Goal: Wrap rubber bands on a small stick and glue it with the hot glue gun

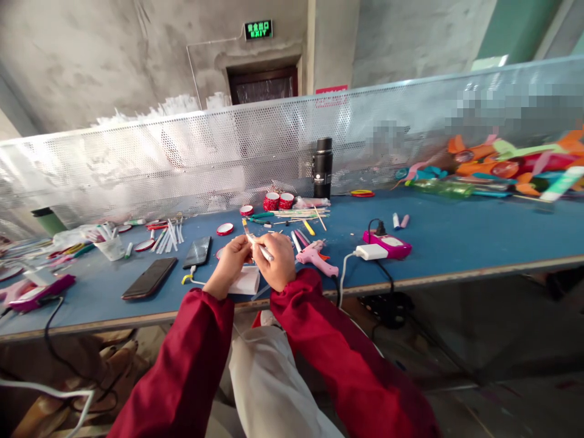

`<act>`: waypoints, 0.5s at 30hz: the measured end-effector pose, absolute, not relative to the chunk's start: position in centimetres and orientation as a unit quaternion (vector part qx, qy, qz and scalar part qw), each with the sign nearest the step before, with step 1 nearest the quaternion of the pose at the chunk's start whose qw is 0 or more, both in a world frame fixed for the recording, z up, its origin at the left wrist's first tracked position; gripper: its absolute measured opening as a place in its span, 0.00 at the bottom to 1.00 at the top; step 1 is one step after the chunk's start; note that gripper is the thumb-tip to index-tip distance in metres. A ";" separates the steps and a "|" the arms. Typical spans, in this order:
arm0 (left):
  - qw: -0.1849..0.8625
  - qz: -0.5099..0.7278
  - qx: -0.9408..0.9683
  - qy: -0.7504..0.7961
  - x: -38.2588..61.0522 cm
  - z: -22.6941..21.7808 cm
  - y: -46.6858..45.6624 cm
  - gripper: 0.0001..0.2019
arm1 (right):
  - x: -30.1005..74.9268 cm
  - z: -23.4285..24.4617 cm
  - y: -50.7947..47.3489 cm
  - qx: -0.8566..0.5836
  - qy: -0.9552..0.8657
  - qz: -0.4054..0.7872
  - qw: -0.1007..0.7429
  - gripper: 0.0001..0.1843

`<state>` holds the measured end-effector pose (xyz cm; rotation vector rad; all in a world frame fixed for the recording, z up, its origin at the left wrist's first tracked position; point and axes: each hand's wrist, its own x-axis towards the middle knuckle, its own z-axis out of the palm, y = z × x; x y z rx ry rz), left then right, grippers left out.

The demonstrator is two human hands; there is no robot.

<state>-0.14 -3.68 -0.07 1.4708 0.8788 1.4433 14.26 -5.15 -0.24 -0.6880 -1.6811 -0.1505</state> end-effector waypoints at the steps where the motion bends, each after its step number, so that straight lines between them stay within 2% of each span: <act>1: 0.434 0.580 0.591 0.355 -0.1 -0.1 -3.7 0.15 | 14.2 -0.2 -5.1 -0.298 -0.730 -0.064 0.611 0.06; 8: 0.443 0.573 0.588 0.359 -0.1 0.1 -3.7 0.19 | 14.4 -0.4 -5.0 -0.325 -0.710 -0.081 0.619 0.06; 15: 0.436 0.578 0.592 0.354 -0.1 0.0 -3.7 0.17 | 14.3 -0.4 -5.0 -0.299 -0.731 -0.062 0.610 0.06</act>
